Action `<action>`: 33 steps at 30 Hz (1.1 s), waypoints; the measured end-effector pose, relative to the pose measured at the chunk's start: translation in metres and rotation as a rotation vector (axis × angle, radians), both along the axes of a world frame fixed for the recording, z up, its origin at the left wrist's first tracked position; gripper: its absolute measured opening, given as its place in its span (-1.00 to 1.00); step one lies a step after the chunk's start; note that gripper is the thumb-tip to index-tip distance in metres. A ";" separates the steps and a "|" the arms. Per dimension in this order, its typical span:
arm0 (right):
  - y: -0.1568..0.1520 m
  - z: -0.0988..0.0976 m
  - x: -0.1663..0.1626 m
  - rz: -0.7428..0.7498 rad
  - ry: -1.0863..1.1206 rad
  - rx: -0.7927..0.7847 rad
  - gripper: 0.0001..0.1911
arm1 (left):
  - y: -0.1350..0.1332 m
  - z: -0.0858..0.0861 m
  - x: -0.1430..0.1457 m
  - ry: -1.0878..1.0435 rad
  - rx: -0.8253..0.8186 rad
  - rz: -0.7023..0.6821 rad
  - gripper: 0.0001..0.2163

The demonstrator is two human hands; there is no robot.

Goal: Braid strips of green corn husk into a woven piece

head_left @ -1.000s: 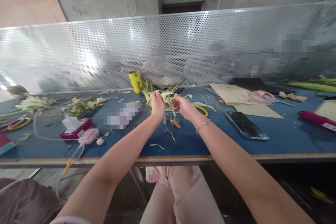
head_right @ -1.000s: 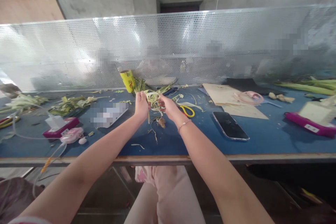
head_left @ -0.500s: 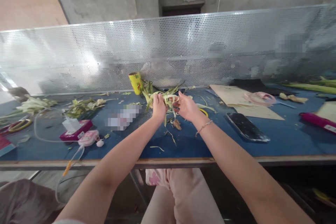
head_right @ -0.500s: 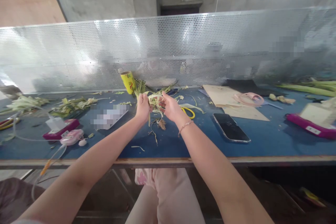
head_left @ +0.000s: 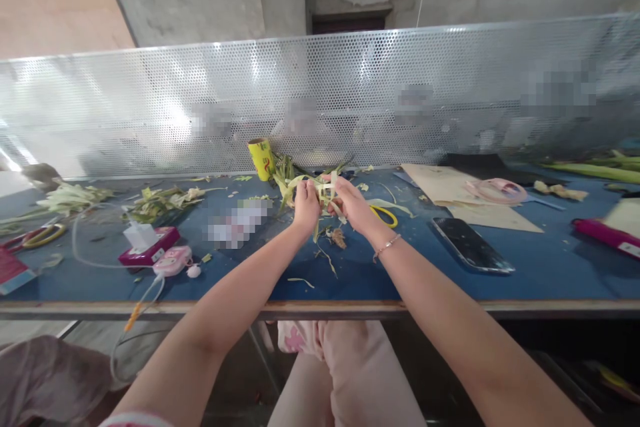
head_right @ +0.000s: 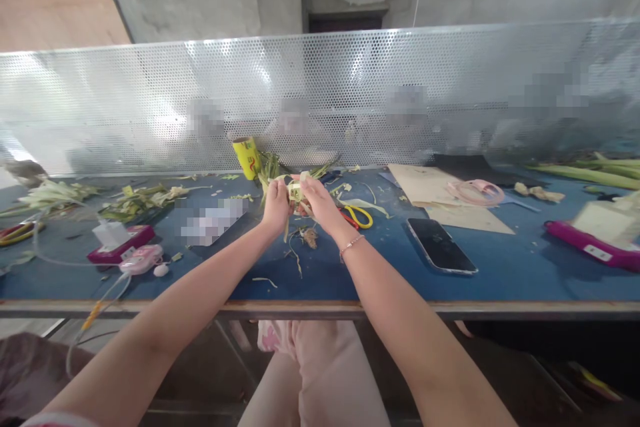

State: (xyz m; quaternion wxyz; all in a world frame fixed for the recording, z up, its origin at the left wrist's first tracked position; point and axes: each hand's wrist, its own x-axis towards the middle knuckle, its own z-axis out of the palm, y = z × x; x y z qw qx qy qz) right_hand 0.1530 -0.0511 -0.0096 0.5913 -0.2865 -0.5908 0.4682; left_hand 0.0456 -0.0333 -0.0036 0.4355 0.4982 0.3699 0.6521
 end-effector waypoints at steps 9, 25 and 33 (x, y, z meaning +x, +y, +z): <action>0.002 0.001 -0.001 -0.126 0.022 -0.007 -0.59 | -0.004 0.004 0.002 -0.113 -0.130 -0.286 -0.71; 0.003 0.000 0.004 -0.062 0.055 -0.034 -0.53 | -0.013 0.013 0.004 -0.210 -0.307 -0.488 -0.79; 0.004 -0.004 0.001 -0.117 -0.018 -0.025 -0.59 | -0.008 0.009 0.006 -0.038 -0.284 -0.174 -0.86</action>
